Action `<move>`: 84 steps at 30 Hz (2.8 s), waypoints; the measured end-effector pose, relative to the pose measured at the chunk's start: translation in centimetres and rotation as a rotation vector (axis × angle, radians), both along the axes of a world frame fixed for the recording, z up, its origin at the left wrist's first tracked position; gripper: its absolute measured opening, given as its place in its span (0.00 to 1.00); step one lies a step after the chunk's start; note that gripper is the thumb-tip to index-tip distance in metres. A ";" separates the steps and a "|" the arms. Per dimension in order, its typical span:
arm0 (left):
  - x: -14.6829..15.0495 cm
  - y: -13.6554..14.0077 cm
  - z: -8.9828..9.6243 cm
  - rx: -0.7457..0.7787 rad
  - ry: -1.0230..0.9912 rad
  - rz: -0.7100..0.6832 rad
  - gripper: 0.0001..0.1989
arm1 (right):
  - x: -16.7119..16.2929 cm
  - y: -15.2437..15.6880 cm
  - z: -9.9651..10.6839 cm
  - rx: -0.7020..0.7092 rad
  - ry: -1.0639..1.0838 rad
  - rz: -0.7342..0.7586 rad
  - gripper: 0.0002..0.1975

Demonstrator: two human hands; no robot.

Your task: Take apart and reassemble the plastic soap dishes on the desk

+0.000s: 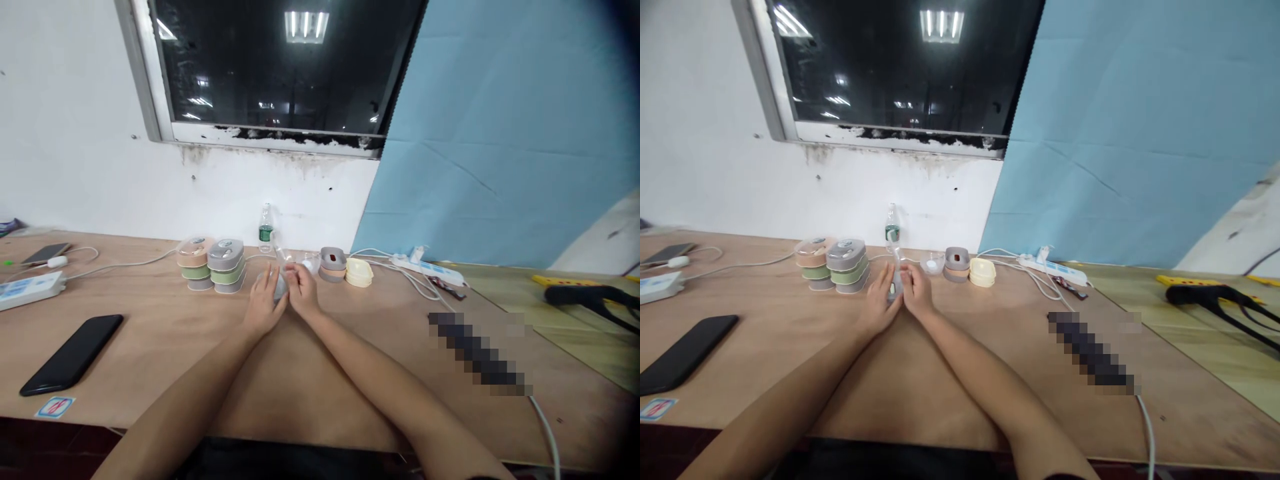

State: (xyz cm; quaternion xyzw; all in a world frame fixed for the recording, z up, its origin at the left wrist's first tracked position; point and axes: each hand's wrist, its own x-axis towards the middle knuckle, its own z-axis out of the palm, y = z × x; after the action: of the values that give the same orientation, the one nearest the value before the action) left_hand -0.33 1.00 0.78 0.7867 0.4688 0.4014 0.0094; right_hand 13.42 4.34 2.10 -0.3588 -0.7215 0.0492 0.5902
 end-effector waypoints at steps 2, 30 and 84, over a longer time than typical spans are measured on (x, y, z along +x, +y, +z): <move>-0.1 0.3 -0.4 -0.075 0.110 0.099 0.33 | 1.3 1.5 0.1 0.022 -0.026 -0.074 0.15; -1.5 1.7 -2.0 -0.304 0.226 0.118 0.19 | 5.9 9.7 -4.8 -0.193 -0.357 -0.418 0.19; -0.1 0.5 -0.4 -0.112 -0.447 -0.211 0.20 | 20.4 4.9 -1.3 -0.065 -0.080 -0.886 0.15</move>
State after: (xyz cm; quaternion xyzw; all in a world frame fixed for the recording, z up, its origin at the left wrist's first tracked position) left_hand -0.42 1.46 0.37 0.7212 0.3920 0.5356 0.1985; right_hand 33.83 9.28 0.77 -0.6533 -0.5187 -0.1995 0.5142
